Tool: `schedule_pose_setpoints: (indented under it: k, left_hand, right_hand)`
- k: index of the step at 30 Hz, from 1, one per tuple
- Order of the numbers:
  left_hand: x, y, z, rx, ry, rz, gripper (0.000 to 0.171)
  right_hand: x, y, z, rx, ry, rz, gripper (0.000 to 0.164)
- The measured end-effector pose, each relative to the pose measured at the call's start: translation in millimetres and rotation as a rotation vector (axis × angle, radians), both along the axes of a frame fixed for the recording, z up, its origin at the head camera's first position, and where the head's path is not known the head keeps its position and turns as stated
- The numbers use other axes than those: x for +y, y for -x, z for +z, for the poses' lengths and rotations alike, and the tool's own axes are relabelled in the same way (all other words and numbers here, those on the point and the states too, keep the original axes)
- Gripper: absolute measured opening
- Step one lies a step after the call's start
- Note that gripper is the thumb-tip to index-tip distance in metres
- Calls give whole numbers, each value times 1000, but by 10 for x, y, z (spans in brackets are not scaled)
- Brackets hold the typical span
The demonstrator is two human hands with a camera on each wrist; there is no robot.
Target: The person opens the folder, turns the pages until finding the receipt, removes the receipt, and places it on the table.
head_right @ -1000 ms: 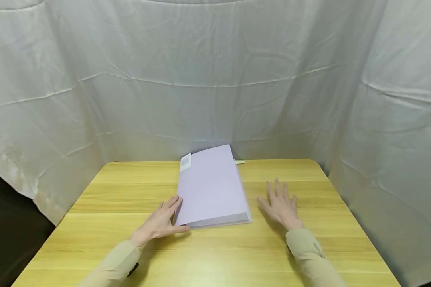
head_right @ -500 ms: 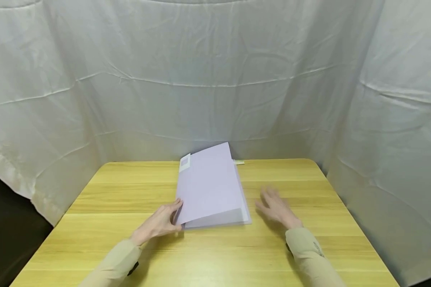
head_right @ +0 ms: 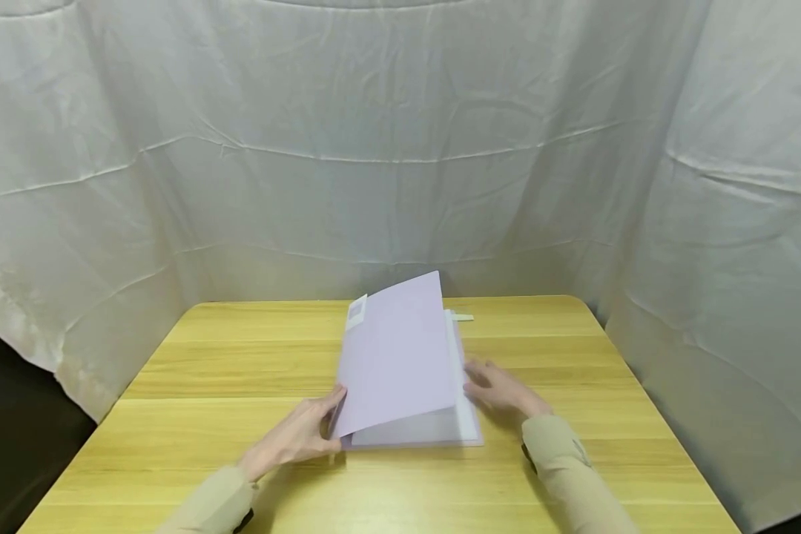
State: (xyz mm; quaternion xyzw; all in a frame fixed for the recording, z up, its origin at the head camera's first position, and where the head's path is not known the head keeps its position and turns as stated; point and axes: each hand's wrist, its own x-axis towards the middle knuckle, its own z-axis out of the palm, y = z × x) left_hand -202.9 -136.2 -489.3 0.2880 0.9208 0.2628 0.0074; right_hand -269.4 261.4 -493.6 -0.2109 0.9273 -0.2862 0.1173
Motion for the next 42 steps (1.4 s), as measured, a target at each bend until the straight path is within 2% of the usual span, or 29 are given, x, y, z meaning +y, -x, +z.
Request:
schedule_pose_setpoints:
  k: [4, 8, 13, 17, 19, 23, 27, 33, 42]
  left_hand:
    - [35, -53, 11, -20, -13, 5, 93]
    - [55, -102, 7, -44, -24, 20, 93]
    - [96, -167, -15, -37, -7, 54, 88]
    - [172, -205, -26, 15, 6, 110, 85]
    - [219, -215, -21, 43, -8, 147, 89]
    - [306, -215, 9, 53, -48, 232, 100]
    - [355, -202, 76, 66, -84, 298, 103]
    - [368, -182, 258, 123, -97, 342, 98]
    - [310, -166, 549, 95, -116, 381, 102]
  right_hand:
    - [-25, 19, 3, 10, -9, 17, 56]
    - [-50, 28, 5, -17, -41, 8, 58]
    - [-69, 26, 27, -45, -63, -4, 60]
    - [-84, 30, 47, -50, -78, -10, 61]
    - [-89, 33, 47, -49, -89, -15, 61]
    - [-98, 32, 35, -48, -105, -26, 61]
    - [-109, 17, 14, -45, -107, -25, 58]
    - [-145, -4, 38, -46, -115, -29, 58]
    - [-172, -8, 57, -55, -128, -35, 57]
